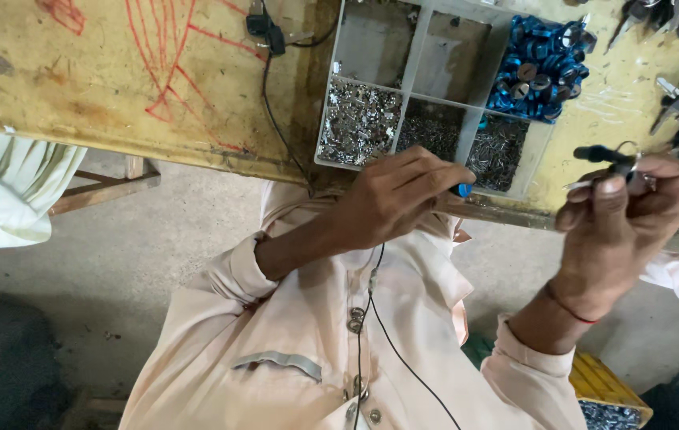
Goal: The person sits at a workshop bench assembling small lock components by hand. They pick small metal pins and blue plastic parts from a compartment tray, fit the parts together between their fingers, and place finished assemblies back into the tray compartments.
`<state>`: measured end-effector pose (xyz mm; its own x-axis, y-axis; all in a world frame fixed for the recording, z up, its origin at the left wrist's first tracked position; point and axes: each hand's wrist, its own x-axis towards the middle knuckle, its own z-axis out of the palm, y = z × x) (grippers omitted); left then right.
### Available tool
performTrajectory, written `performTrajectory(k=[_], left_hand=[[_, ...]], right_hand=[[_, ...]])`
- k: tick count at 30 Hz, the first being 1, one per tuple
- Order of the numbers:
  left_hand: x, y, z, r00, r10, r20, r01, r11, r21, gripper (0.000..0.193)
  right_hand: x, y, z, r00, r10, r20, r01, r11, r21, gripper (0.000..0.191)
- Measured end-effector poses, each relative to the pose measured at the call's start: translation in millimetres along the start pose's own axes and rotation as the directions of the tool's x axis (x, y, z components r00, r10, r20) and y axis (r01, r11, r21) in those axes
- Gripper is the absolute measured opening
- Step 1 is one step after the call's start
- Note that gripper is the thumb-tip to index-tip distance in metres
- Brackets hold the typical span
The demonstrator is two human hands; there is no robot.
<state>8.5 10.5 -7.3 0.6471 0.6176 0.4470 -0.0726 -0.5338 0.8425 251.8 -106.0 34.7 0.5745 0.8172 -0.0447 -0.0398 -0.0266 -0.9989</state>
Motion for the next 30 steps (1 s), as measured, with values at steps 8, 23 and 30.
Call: performTrajectory(k=[8, 23, 30], left_hand=[[3.8, 8.1, -2.3, 0.996, 0.094, 0.012, -0.094, 0.995, 0.042, 0.046], [-7.1, 7.3, 12.1, 0.97, -0.242, -0.021, 0.227, 0.933, -0.278, 0.034], [-11.5, 7.5, -3.2, 0.943, -0.321, -0.09, 0.279, 0.908, -0.313, 0.037]], right_hand=[[-32.5, 14.6, 58.0, 0.983, -0.151, 0.105, 0.165, 0.977, -0.135, 0.029], [-21.8, 11.1, 64.6, 0.853, -0.244, 0.462, 0.421, 0.845, -0.33, 0.059], [-23.1, -16.7, 86.2, 0.872, 0.075, 0.484, 0.253, 0.777, -0.576, 0.051]])
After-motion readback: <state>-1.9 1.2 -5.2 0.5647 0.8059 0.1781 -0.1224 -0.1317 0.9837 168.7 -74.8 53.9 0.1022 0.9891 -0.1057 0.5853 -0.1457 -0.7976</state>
